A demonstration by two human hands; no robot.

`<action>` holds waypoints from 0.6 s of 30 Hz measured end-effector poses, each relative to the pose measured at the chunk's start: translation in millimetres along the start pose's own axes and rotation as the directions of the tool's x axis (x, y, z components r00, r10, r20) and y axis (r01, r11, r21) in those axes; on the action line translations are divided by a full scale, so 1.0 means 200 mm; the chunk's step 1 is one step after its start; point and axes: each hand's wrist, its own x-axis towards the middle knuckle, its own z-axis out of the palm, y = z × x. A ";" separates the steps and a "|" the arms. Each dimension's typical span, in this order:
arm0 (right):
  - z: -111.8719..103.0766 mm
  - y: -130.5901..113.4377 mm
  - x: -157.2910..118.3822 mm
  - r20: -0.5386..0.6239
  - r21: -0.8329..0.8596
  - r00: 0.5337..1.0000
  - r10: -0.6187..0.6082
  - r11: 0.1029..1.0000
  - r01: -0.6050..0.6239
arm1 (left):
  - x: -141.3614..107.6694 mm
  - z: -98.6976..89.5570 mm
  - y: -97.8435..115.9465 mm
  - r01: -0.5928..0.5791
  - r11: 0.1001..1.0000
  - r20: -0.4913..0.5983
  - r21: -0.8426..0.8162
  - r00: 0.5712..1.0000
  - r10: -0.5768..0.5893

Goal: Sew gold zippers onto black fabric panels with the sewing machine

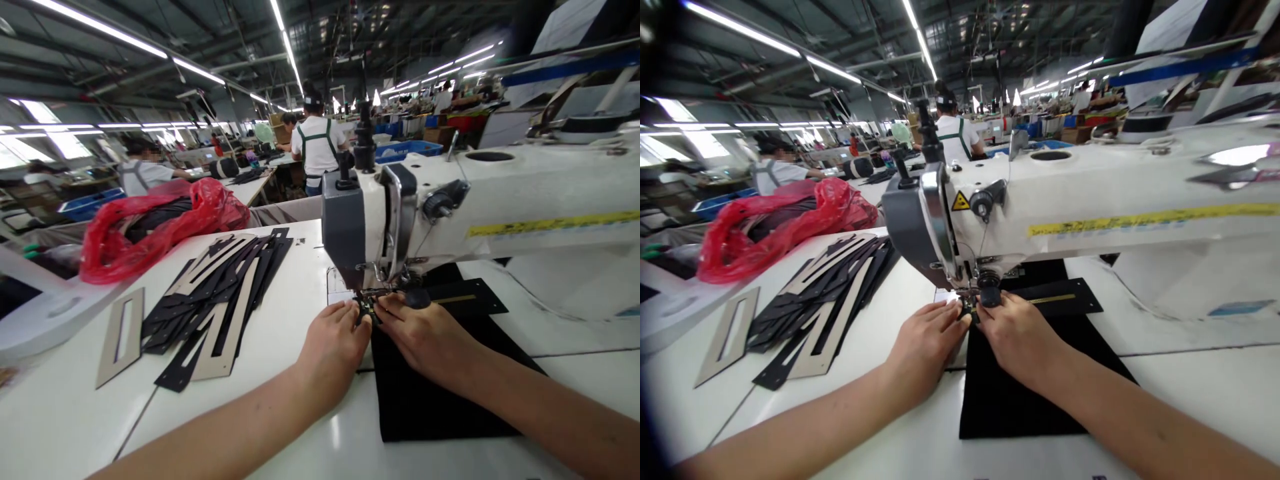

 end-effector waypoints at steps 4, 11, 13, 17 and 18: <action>0.01 0.01 0.00 -0.020 0.000 1.000 0.008 1.000 -0.008 | 0.00 0.01 -0.01 0.015 1.000 0.004 -0.012 1.000 -0.015; 0.01 0.03 0.01 0.063 0.035 0.997 0.041 0.998 -0.043 | 0.01 0.03 -0.04 0.014 0.999 -0.030 -0.030 0.999 -0.015; 0.01 0.03 0.01 0.071 0.039 0.996 0.046 0.998 -0.049 | 0.01 0.03 -0.04 0.019 0.998 -0.027 -0.060 0.999 -0.021; 0.03 0.03 0.01 0.080 0.054 0.994 0.072 0.996 -0.077 | 0.02 0.02 -0.05 0.037 0.994 -0.047 -0.100 0.998 -0.042; 0.03 0.04 0.01 0.082 0.059 0.994 0.077 0.995 -0.082 | 0.02 0.02 -0.05 0.039 0.994 -0.054 -0.107 0.998 -0.045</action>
